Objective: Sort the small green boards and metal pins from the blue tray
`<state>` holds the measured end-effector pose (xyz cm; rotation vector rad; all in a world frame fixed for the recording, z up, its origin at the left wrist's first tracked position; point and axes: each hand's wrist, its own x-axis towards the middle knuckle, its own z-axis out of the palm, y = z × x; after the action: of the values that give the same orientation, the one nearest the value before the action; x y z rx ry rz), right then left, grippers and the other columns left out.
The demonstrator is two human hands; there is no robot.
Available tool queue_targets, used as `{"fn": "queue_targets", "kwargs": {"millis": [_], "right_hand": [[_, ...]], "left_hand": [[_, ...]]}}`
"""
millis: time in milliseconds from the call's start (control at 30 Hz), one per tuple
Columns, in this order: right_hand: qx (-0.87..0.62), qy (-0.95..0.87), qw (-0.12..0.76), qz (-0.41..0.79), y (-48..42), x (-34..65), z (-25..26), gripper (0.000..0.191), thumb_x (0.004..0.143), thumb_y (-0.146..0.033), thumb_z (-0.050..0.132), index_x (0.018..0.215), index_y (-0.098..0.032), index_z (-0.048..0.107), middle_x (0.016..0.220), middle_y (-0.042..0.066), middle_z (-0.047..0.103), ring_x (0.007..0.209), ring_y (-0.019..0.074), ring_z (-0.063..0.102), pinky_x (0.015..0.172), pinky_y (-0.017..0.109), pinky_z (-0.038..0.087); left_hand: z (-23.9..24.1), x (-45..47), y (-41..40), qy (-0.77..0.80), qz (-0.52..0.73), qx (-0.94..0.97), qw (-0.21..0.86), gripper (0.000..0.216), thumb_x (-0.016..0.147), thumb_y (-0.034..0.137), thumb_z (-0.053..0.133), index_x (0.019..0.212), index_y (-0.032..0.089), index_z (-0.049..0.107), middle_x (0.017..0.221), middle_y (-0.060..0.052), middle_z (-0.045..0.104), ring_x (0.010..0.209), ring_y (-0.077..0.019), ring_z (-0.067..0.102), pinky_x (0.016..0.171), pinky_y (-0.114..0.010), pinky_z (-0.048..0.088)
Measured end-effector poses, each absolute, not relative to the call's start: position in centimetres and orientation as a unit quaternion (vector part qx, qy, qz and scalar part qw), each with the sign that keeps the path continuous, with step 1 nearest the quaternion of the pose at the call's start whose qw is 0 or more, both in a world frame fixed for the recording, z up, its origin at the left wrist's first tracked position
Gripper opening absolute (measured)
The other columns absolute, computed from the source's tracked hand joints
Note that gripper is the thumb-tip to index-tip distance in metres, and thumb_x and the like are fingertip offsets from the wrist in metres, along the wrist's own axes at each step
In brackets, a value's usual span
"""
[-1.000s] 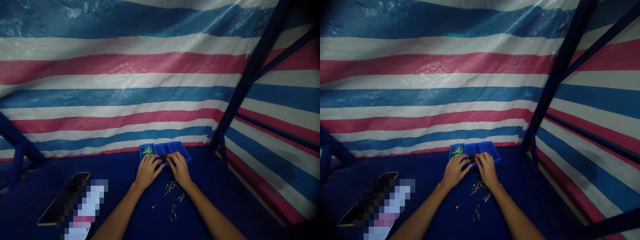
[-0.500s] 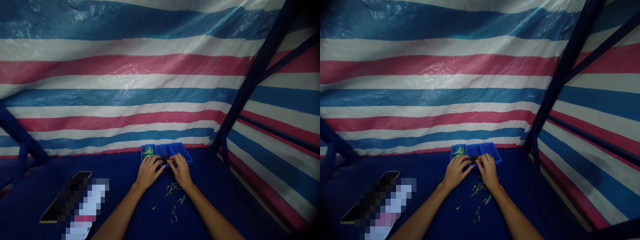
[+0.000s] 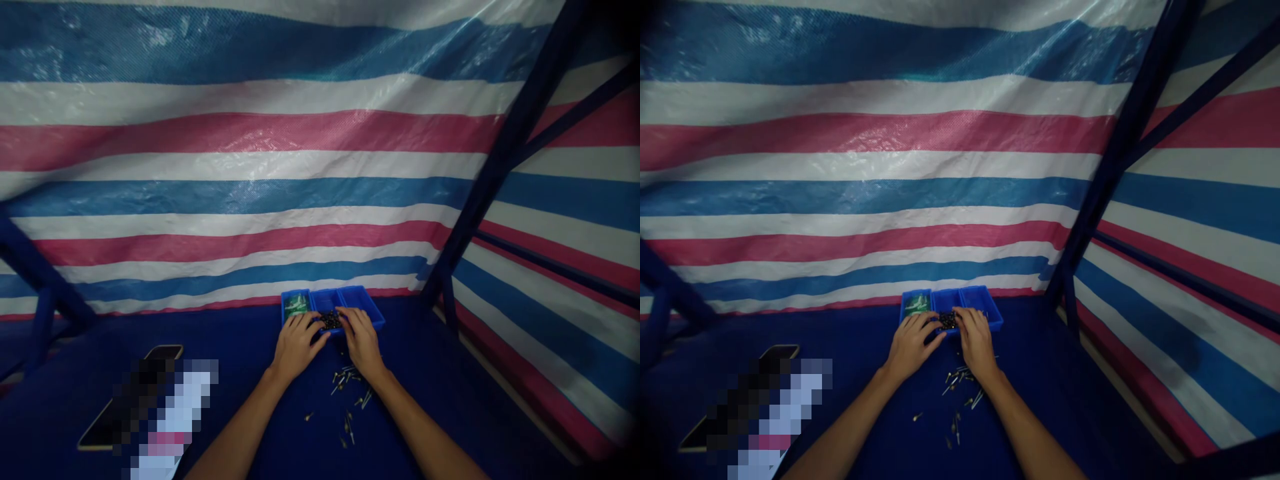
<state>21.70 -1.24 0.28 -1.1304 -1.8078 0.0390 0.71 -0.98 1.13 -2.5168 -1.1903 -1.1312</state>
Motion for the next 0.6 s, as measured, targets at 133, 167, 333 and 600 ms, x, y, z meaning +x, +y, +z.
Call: {"fn": "queue_targets", "kwargs": {"millis": [133,167,333,600], "right_hand": [[-0.46,-0.743,0.486,0.019,-1.26,21.68,0.42,0.031,0.113,-0.023,0.04,0.13,-0.027,0.066,0.119,0.008,0.073,0.111,0.0264,0.067,0.102,0.045,0.046],[-0.459,-0.743,0.487,0.02,-1.27,21.67,0.49,0.028,0.113,-0.024,0.042,0.127,-0.026,0.066,0.117,0.008,0.073,0.109,0.0262,0.067,0.1,0.044,0.047],[-0.466,-0.734,0.494,0.023,-1.48,21.53,0.75,0.012,0.11,-0.032,0.055,0.111,-0.024,0.064,0.1,0.006,0.069,0.096,0.0261,0.064,0.087,0.04,0.048],[-0.465,-0.733,0.497,0.024,-1.71,21.48,0.89,0.008,0.108,-0.026,0.054,0.109,-0.024,0.062,0.1,0.006,0.068,0.093,0.0253,0.063,0.086,0.039,0.048]], "left_hand": [[1.11,0.69,-0.97,-0.396,-0.374,-0.836,0.065,0.018,0.104,0.037,0.065,0.117,0.027,0.072,0.127,-0.005,0.071,0.116,-0.0237,0.067,0.101,-0.042,0.051],[1.11,0.68,-0.97,-0.396,-0.373,-0.837,0.064,0.018,0.104,0.037,0.065,0.117,0.027,0.072,0.127,-0.005,0.071,0.116,-0.0235,0.067,0.101,-0.042,0.051],[1.21,0.7,-1.05,-0.399,-0.373,-0.835,0.064,0.018,0.103,0.037,0.066,0.116,0.028,0.073,0.127,-0.004,0.071,0.115,-0.0232,0.067,0.101,-0.042,0.051],[1.2,0.67,-1.02,-0.399,-0.366,-0.839,0.06,0.019,0.104,0.038,0.064,0.118,0.027,0.071,0.129,-0.004,0.071,0.117,-0.0232,0.066,0.101,-0.043,0.051]]}}
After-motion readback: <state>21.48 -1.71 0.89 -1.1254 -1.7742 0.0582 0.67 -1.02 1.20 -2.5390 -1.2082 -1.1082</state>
